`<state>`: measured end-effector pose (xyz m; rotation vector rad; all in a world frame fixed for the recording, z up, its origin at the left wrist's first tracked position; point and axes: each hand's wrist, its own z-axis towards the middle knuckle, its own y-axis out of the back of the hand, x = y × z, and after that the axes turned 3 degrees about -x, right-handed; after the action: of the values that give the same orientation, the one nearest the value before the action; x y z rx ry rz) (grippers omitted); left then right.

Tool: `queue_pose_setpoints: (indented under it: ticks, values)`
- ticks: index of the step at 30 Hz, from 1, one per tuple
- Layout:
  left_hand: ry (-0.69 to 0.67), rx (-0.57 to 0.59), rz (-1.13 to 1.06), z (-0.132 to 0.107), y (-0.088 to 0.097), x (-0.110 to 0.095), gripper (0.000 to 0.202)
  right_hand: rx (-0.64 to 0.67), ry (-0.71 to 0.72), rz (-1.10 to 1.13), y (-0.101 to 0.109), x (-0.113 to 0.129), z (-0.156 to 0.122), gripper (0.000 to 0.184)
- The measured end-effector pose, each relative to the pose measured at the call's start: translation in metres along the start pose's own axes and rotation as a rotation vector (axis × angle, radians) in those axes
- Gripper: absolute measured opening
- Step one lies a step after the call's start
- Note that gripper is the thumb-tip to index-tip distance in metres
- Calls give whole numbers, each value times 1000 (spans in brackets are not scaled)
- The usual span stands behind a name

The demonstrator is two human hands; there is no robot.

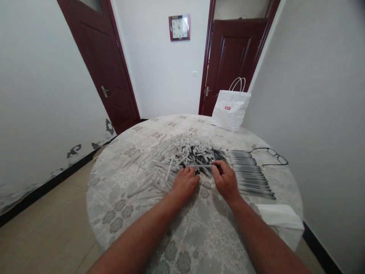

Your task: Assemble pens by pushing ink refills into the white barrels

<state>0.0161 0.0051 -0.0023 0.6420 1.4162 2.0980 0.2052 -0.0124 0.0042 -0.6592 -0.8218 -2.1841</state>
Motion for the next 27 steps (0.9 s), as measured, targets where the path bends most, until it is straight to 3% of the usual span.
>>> queue_pose_setpoints:
  ticks: [13, 27]
  values:
    - [-156, 49, -45, 8, 3, 11, 16, 27, -106, -26, -6, -11, -4, 24]
    - [-45, 17, -172, -4, -13, 19, 20, 33, -152, -144, -3, -29, -3, 26]
